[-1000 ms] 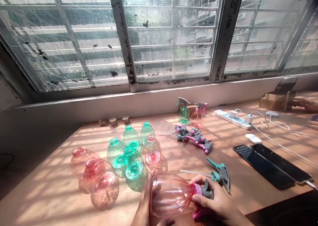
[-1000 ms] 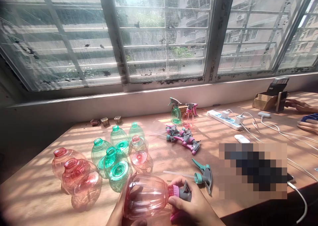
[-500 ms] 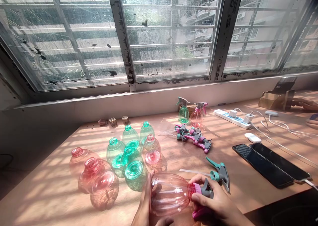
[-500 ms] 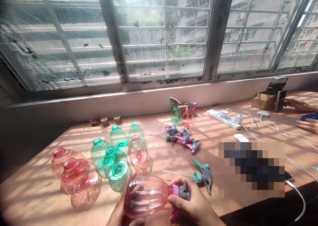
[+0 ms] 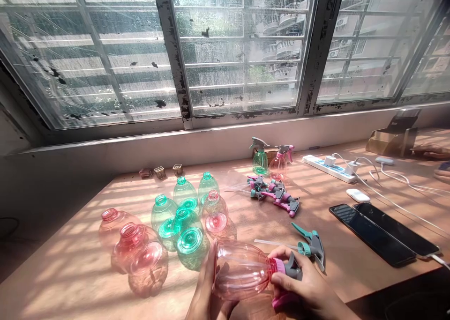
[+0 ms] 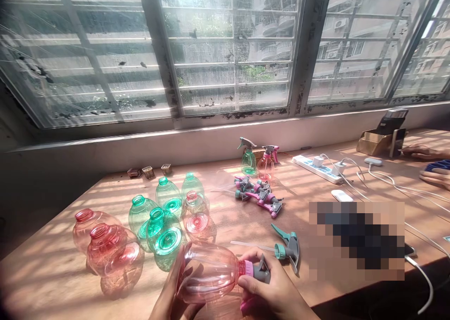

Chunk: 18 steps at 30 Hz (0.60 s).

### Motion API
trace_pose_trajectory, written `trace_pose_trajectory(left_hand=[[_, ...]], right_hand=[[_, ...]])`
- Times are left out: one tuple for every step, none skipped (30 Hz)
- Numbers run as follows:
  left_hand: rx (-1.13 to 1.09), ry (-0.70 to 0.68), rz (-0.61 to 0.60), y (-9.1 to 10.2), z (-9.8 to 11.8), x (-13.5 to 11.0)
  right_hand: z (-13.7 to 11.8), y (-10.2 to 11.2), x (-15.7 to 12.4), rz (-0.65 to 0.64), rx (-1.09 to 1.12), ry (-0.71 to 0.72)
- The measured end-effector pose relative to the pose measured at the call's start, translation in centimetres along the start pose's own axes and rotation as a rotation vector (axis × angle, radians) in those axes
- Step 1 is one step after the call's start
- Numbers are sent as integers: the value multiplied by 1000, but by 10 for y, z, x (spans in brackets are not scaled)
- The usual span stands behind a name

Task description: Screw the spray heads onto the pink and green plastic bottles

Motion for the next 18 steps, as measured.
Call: trace_pose_trajectory(left_hand=[[10,-17,1,2,0,-1],[18,-33,-1,3,0,-2],[23,-42,-7,5,0,-4],[28,-41,-15,6,0,-5],[37,-38,-23,7,0,-5],[46,-35,-30,7,1,-5],[56,-33,-31,7,2,-5],[64,-30,-27,7,2,-4],[65,-26,-20,7,3,-2],[54,-17,-12,6,2,-1],[33,1,-5,5,1,-1],[10,21,1,3,0,0],[-10,35,5,2,-1,0],[-24,33,6,1,0,0],[-29,18,5,1,2,0],[-28,-9,0,1,5,0],[-22,-33,-9,1,9,1],[-19,-45,-22,2,11,1]], right_hand=[[0,0,0,3,-4,-6],[-1,0,-1,6,-9,-10],[-1,0,-1,8,-14,-12],[-2,-1,-1,9,-19,-11],[-2,-1,-1,8,-20,-5],[-3,-1,-1,5,-16,3],[-2,-1,-1,-1,-3,9],[-2,-1,-1,-5,15,10],[-1,-1,0,-7,33,5],[1,0,1,-10,48,-3],[2,0,1,-12,58,-11],[3,1,2,-13,59,-16],[3,1,2,-14,54,-15],[3,1,2,-15,46,-12],[3,1,2,-17,36,-8],[3,1,2,-15,25,-5],[2,1,1,-10,15,-1],[2,1,1,-3,6,5]])
Point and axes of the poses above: each hand's wrist, its own x-axis towards the middle knuckle, its own y-axis out of the back of the hand, z = x × y, the point moved 7 cm from there along x, towards the middle knuckle, and after that the axes turned 14 degrees about -y, right-handed, at the moved point
